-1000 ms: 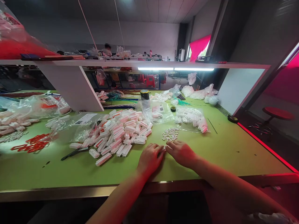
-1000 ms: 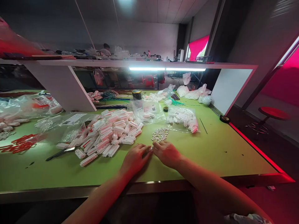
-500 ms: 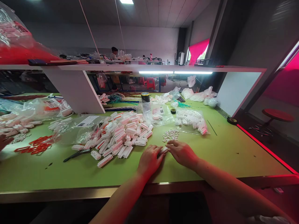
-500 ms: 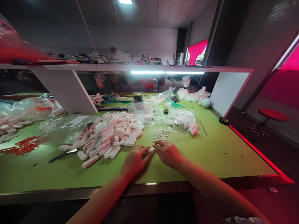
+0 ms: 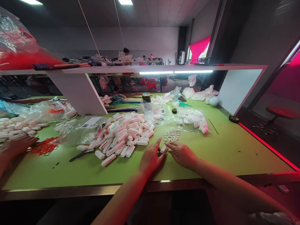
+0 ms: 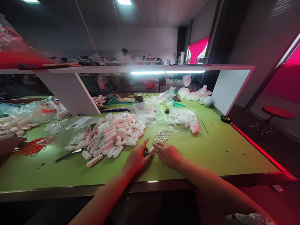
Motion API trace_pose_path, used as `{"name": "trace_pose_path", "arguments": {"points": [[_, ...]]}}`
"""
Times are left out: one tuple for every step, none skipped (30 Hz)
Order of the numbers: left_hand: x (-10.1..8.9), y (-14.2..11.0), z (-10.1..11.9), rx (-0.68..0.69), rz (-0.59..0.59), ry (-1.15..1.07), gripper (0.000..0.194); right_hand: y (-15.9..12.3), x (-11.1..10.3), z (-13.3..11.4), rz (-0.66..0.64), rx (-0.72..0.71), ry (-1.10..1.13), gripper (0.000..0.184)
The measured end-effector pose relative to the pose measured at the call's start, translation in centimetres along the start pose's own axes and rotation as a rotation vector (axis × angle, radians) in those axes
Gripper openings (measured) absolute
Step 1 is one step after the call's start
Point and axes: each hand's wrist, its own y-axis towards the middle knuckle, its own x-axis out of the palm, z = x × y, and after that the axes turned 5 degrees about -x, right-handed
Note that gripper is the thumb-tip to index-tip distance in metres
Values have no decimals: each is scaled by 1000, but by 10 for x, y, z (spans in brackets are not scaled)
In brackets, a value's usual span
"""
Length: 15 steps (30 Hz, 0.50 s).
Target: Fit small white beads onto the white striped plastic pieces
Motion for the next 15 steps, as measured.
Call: {"name": "trace_pose_path", "arguments": {"points": [[0, 0, 0, -4, -11, -3, 65, -1, 1, -1, -8, -6, -2, 42], [1, 0, -1, -7, -19, -6, 67, -1, 2, -3, -30, -24, -13, 45], [2, 0, -1, -7, -25, -9, 68, -2, 3, -6, -62, -48, -28, 48], [2, 0, -2, -1, -32, -14, 69, -2, 4, -8, -99, -66, -44, 52], [3, 1, -2, 8, -40, -20, 70, -3, 5, -9, -135, -76, -57, 57], [3, 1, -3, 15, -45, -26, 72, -4, 5, -10, -167, -75, -60, 62], [3, 1, -4, 19, -51, -33, 74, -4, 6, -10, -187, -67, -46, 64], [3, 1, -5, 18, -59, -41, 78, -5, 6, -8, -194, -56, -13, 65], [2, 2, -6, 13, -68, -48, 81, -5, 7, -5, -181, -39, 36, 64], [0, 2, -6, 6, -74, -54, 84, -4, 8, -1, -147, -20, 92, 62], [-2, 2, -7, 4, -80, -56, 85, -3, 8, 4, -95, 0, 149, 60], [-4, 3, -8, 7, -80, -55, 84, -2, 9, 10, -32, 21, 201, 59], [-7, 3, -8, 17, -72, -47, 79, -1, 9, 15, 33, 39, 245, 57], [-9, 3, -8, 32, -54, -31, 73, 0, 10, 20, 92, 51, 279, 56], [-11, 3, -8, 51, -32, -10, 66, 1, 9, 24, 139, 54, 304, 54]]}}
